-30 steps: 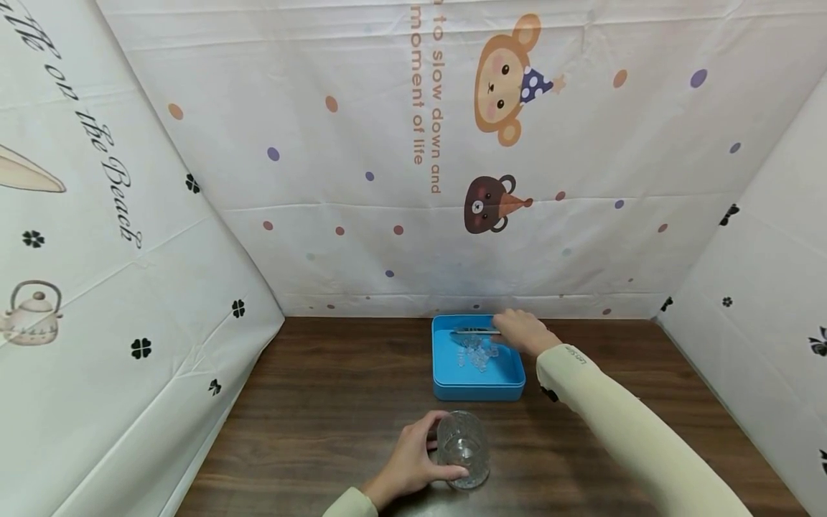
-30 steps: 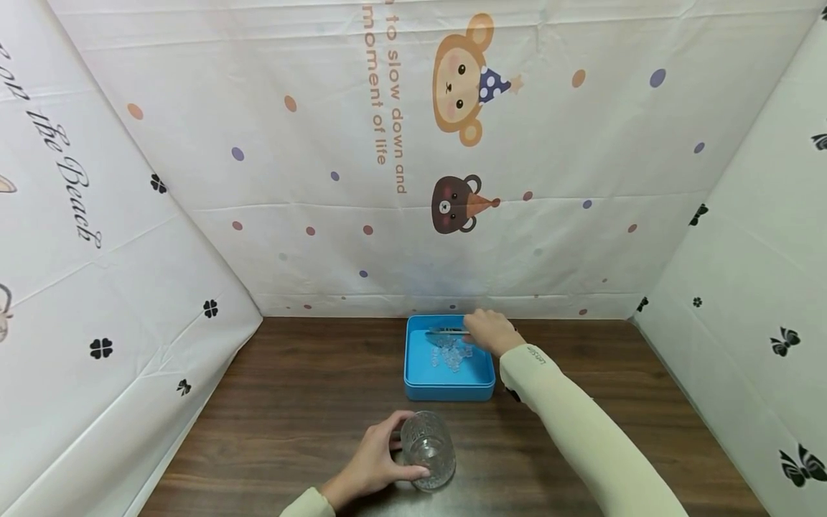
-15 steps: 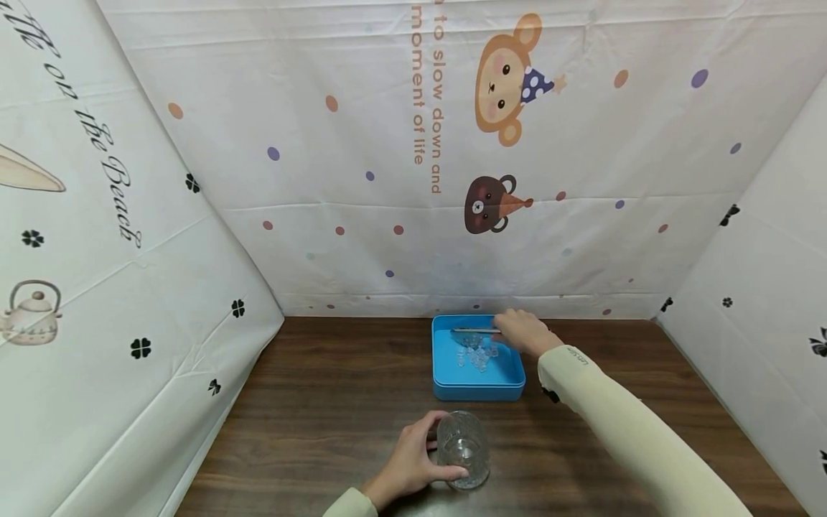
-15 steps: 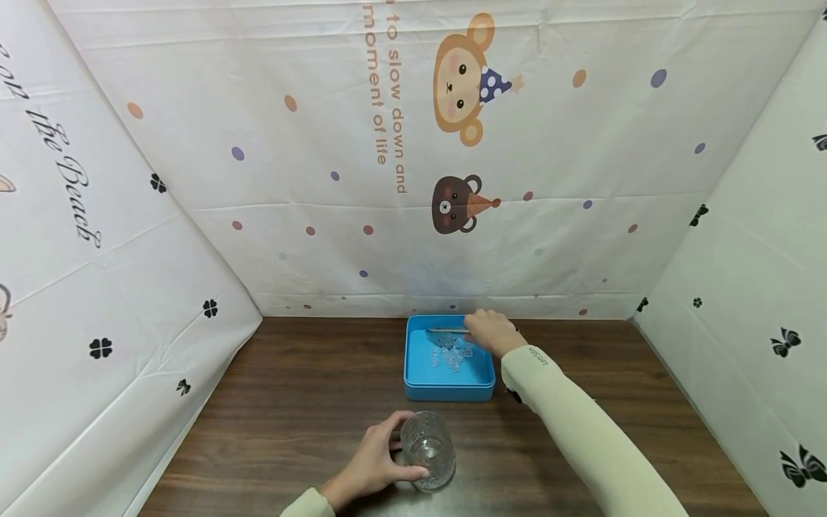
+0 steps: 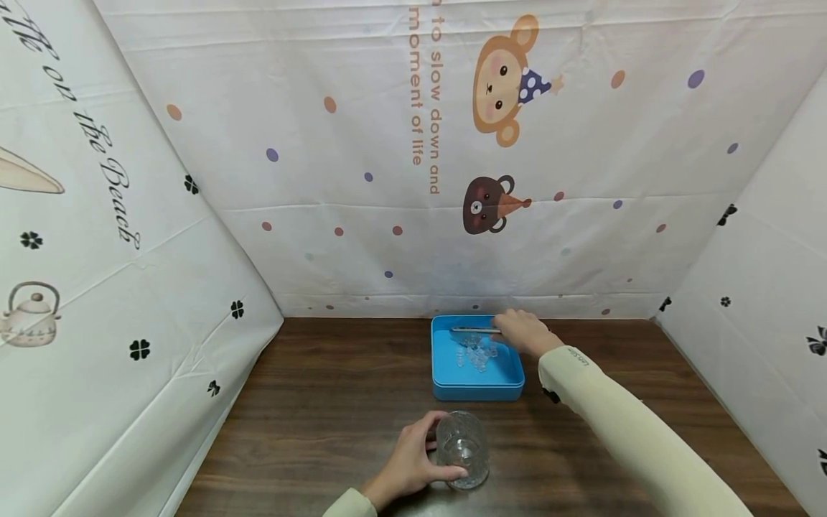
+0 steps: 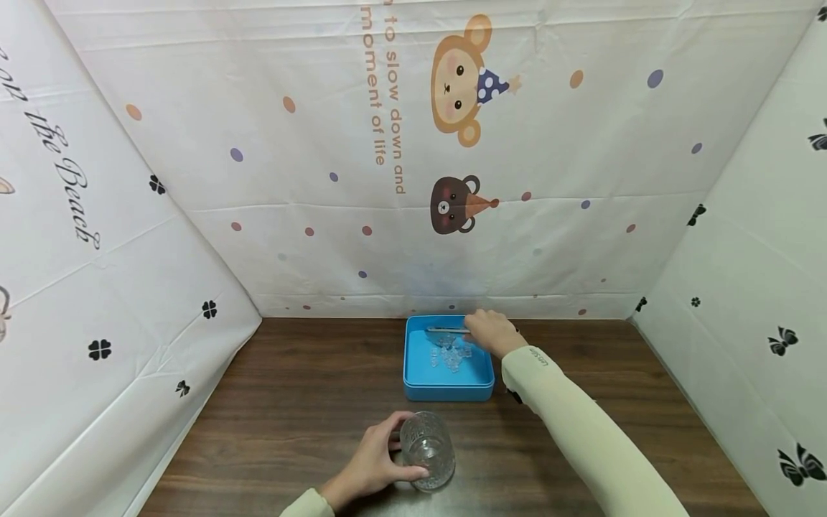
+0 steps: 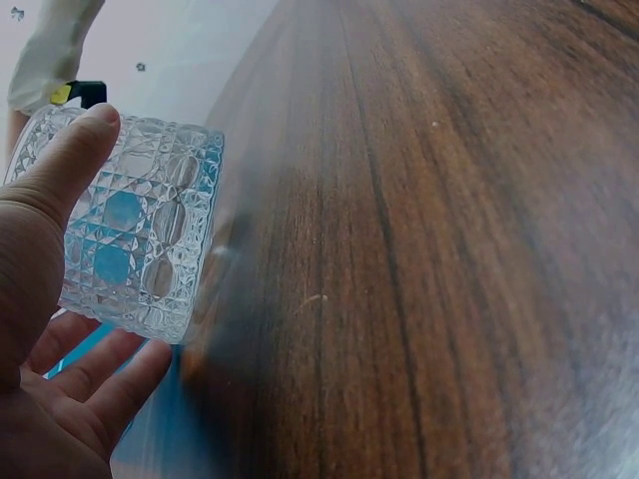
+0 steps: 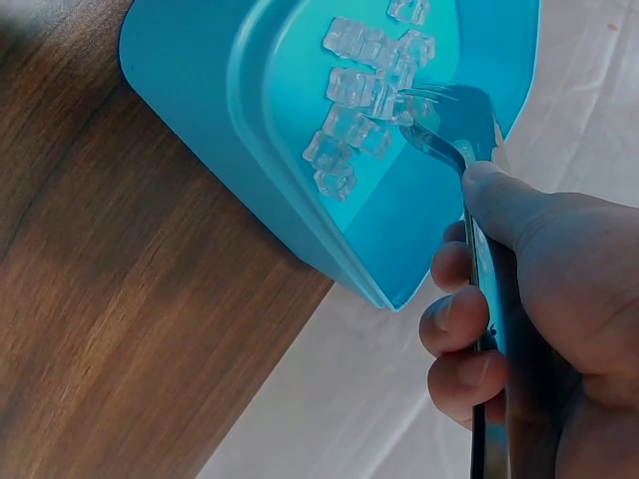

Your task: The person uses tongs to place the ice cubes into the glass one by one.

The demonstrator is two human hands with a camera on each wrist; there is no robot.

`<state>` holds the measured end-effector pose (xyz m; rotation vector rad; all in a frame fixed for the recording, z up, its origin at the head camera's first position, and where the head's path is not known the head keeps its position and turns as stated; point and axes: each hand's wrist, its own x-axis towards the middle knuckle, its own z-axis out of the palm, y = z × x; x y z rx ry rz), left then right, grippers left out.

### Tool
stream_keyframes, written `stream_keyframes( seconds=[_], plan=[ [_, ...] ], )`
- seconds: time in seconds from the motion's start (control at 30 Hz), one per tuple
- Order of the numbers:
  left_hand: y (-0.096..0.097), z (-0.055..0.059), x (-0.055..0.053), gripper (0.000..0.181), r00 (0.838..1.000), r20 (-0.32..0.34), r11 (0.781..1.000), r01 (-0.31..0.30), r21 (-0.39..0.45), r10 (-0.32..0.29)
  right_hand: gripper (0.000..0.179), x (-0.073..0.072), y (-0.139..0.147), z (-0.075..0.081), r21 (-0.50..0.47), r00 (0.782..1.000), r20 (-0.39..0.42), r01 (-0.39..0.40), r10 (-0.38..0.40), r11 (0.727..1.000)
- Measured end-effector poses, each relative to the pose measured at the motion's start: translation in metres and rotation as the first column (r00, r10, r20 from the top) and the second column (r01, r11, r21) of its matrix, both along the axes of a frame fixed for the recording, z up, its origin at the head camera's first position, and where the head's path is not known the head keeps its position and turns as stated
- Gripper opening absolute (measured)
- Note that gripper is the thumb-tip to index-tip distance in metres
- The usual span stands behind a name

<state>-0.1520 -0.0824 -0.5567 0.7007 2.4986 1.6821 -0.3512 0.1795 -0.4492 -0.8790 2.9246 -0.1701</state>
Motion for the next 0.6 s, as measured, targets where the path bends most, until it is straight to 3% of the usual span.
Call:
stream_keyframes(
  seconds=[0.6],
  plan=[
    [0.0008,-0.0014,-0.0011,0.072,1.000,-0.007,1.000,-0.003,-0.007,0.003,0.023,-0.0019,0.0040,-0.0027,0.002,1.000,-0.018,0.004,-0.004,1.000]
  ],
)
